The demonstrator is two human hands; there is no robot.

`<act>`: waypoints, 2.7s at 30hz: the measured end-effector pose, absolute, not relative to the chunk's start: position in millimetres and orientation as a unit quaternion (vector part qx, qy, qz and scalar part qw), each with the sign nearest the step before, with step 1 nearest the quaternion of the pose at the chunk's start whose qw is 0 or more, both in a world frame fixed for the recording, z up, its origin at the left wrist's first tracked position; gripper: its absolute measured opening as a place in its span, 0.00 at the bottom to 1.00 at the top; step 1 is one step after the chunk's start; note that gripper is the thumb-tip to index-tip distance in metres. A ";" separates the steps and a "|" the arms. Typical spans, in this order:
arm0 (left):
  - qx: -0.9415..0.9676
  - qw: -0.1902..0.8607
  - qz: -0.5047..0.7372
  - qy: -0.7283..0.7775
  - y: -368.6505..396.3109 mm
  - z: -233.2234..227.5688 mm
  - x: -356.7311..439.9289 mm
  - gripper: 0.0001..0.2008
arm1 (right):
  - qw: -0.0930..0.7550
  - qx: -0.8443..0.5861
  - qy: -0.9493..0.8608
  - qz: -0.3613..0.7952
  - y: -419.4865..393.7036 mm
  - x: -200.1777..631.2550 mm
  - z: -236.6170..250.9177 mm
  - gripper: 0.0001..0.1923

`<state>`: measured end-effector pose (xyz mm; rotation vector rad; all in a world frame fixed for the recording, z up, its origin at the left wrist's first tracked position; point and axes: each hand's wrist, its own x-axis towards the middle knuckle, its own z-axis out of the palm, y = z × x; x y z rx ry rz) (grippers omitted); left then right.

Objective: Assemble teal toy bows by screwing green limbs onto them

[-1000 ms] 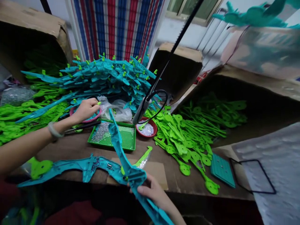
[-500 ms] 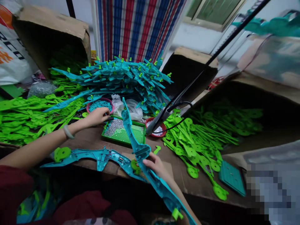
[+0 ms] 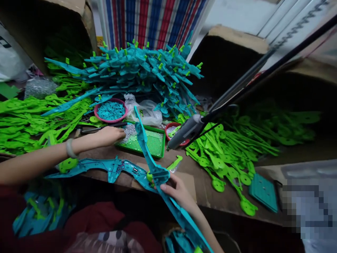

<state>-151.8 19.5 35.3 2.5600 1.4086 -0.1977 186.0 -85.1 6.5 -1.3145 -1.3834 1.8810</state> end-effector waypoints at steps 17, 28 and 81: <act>0.868 0.261 -0.100 0.411 41.9 19.5 -146.2 0.12 | 0.266 -0.497 -0.475 0.676 -89.2 205.8 -18.2 0.33; 0.903 0.270 0.012 0.334 67.4 3.0 -123.7 0.12 | 0.277 -0.499 -0.458 0.681 -91.9 203.0 -16.9 0.32; 0.112 0.671 0.646 0.346 -60.8 41.6 -126.0 0.10 | 0.202 -0.525 -0.617 0.551 -104.5 172.2 30.5 0.31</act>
